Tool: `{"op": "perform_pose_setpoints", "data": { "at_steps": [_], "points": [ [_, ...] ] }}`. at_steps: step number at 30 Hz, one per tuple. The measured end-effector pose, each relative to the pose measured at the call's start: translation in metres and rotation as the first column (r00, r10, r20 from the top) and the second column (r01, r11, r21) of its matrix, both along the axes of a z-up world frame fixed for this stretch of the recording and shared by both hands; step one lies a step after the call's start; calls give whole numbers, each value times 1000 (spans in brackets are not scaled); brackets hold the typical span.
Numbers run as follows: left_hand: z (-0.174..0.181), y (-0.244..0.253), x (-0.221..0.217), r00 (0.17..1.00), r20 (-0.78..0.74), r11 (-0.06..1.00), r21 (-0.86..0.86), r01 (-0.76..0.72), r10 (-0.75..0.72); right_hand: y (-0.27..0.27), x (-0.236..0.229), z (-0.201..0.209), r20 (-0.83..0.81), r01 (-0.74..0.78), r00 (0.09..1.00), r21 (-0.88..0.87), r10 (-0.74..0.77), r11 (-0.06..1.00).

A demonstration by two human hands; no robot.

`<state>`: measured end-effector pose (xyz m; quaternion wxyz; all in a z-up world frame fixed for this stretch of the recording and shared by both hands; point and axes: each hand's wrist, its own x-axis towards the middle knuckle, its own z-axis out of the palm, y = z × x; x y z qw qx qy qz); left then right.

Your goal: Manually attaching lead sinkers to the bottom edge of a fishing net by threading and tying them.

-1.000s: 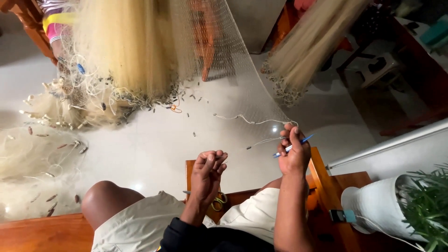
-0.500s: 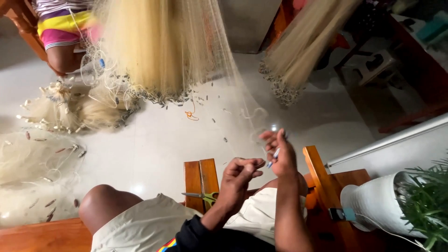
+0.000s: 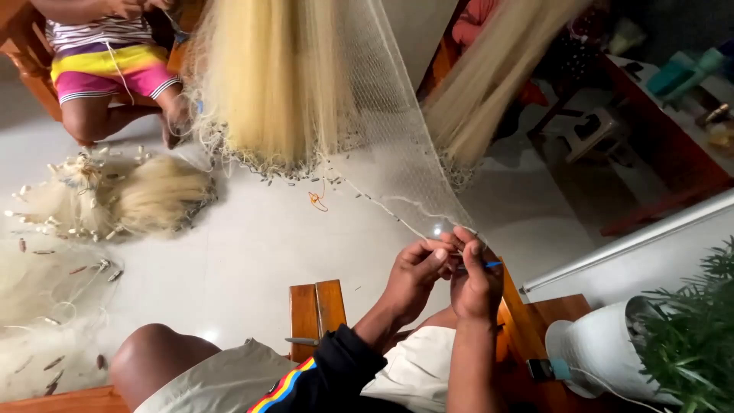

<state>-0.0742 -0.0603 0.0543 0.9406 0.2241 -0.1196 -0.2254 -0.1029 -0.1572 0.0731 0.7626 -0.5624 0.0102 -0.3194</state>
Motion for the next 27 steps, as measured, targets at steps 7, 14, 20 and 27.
{"op": "perform_pose_setpoints", "data": {
  "at_steps": [7,14,20,27],
  "points": [
    [38,18,17,998,-55,996,84,25,-20,15,4,18,36,122,992,52,-124,991],
    [-1,46,67,962,-273,973,-228,-48,-16,11,11,9,35,62,997,80,-65,995],
    [-33,76,56,960,-279,978,-185,-93,39,13,17,0,-39,54,998,144,-48,988],
    [-50,96,30,947,-316,972,-198,-127,60,17,25,-13,-95,29,995,208,-10,978]
  ]
}}
